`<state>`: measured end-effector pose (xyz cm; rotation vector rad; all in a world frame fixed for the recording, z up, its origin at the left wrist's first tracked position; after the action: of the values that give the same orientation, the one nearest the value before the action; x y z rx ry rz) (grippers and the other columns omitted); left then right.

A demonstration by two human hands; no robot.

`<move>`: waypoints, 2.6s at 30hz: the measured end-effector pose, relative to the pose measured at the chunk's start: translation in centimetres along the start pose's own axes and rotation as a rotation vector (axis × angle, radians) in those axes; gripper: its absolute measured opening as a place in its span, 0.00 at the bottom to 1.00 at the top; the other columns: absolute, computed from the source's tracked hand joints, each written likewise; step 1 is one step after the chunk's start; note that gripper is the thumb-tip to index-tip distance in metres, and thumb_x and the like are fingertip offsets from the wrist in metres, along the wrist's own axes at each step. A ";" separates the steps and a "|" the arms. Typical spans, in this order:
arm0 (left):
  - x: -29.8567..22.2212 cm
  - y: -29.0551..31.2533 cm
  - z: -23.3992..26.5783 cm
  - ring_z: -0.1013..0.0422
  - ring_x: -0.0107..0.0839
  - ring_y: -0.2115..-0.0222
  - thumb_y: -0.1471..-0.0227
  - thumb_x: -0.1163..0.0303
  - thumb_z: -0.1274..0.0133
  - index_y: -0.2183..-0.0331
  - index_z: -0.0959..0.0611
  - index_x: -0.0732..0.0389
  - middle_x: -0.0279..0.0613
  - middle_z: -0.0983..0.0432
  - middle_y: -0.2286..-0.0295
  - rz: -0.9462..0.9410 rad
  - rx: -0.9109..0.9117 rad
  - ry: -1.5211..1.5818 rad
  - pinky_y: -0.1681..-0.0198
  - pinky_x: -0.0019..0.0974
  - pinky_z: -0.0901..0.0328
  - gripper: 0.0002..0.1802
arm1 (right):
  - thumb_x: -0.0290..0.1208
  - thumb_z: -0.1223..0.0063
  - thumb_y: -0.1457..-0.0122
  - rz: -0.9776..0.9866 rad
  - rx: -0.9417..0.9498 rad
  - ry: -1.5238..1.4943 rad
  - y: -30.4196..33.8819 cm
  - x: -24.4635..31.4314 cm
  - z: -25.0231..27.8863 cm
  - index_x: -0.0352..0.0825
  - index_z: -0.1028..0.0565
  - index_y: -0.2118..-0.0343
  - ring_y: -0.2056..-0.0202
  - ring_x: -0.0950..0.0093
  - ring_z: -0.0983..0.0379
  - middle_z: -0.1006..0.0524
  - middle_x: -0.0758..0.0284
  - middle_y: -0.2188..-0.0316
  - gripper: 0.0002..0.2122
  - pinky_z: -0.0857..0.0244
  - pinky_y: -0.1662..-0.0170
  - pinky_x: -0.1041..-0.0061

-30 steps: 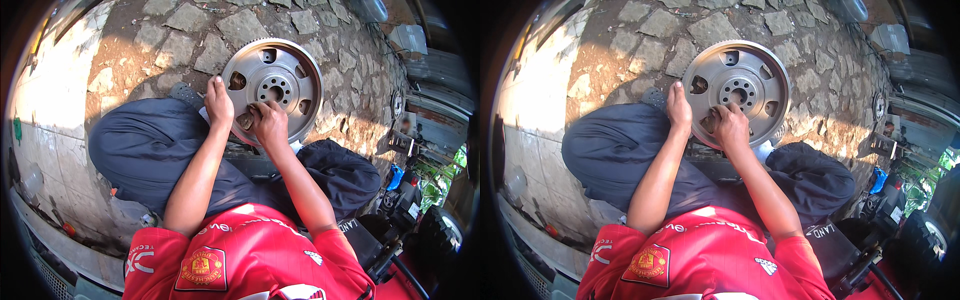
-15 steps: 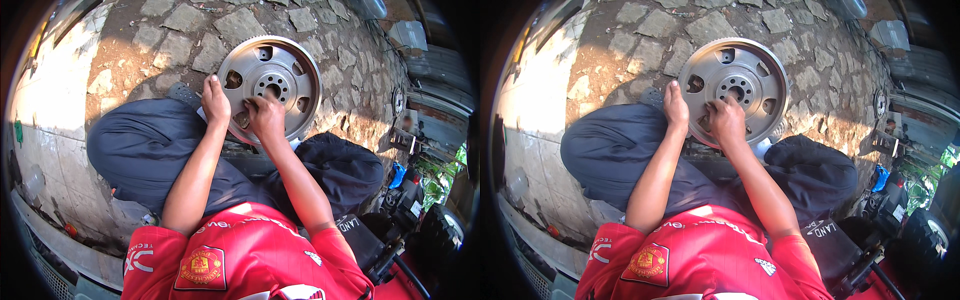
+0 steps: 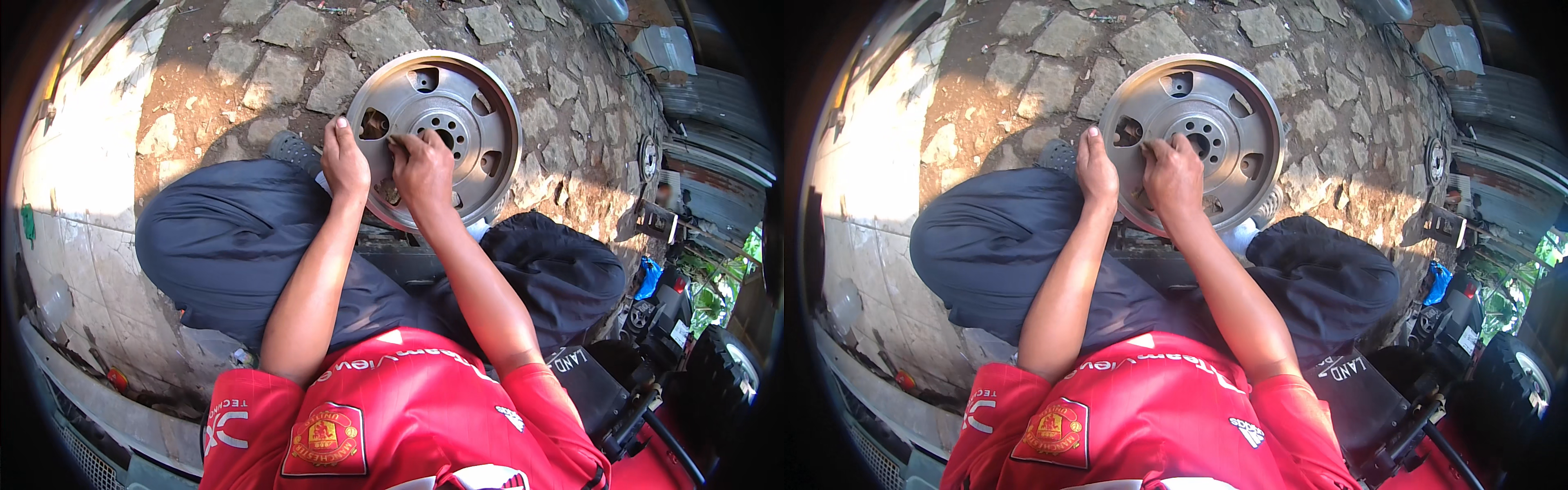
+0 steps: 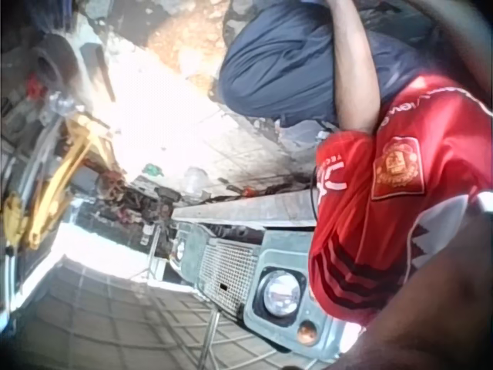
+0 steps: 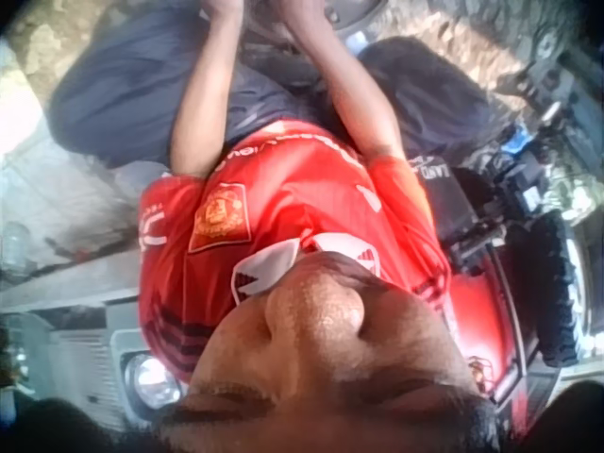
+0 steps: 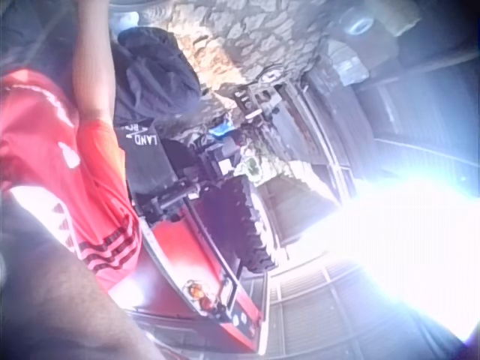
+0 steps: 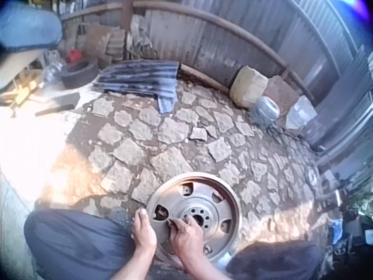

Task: The person sits on the ground and scrubs a metal flywheel with a wire brush, focusing on the central hub and outer rim. They flip the flywheel over to clean the other side and continue scrubbing.

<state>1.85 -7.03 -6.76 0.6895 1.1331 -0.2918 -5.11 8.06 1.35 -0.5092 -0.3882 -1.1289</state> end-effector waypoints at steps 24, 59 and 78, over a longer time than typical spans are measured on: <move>0.6 0.0 -0.1 0.24 0.54 0.49 0.27 0.49 0.61 0.46 0.21 0.64 0.59 0.19 0.53 0.020 0.005 0.039 0.45 0.47 0.33 0.29 | 0.33 0.32 0.45 -0.026 0.024 0.022 3.0 -1.2 1.6 0.41 0.13 0.65 0.71 0.59 0.21 0.21 0.63 0.74 0.06 0.27 0.66 0.61; 1.0 -0.5 -0.3 0.24 0.55 0.51 0.27 0.49 0.60 0.47 0.20 0.65 0.60 0.19 0.53 0.026 -0.003 0.021 0.46 0.48 0.33 0.28 | 0.39 0.34 0.43 -0.180 0.059 0.138 4.5 -2.0 1.6 0.40 0.18 0.67 0.68 0.56 0.20 0.22 0.62 0.70 0.09 0.27 0.67 0.56; 2.0 -1.0 -0.5 0.24 0.56 0.51 0.27 0.49 0.62 0.47 0.21 0.66 0.61 0.19 0.53 0.005 0.040 0.045 0.46 0.49 0.33 0.30 | 0.39 0.32 0.43 -0.204 -0.026 0.109 0.3 -0.8 0.2 0.42 0.15 0.66 0.67 0.56 0.20 0.20 0.64 0.69 0.08 0.28 0.63 0.57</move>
<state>1.82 -7.25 -9.05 0.7368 1.1708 -0.2964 -5.13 8.85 0.98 -0.4355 -0.3367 -1.3542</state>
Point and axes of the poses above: each hand's wrist, its own y-axis away from the middle knuckle, its own z-axis out of the back of the hand, x = y × z, the point moved 9 cm from there along -y, towards the middle knuckle
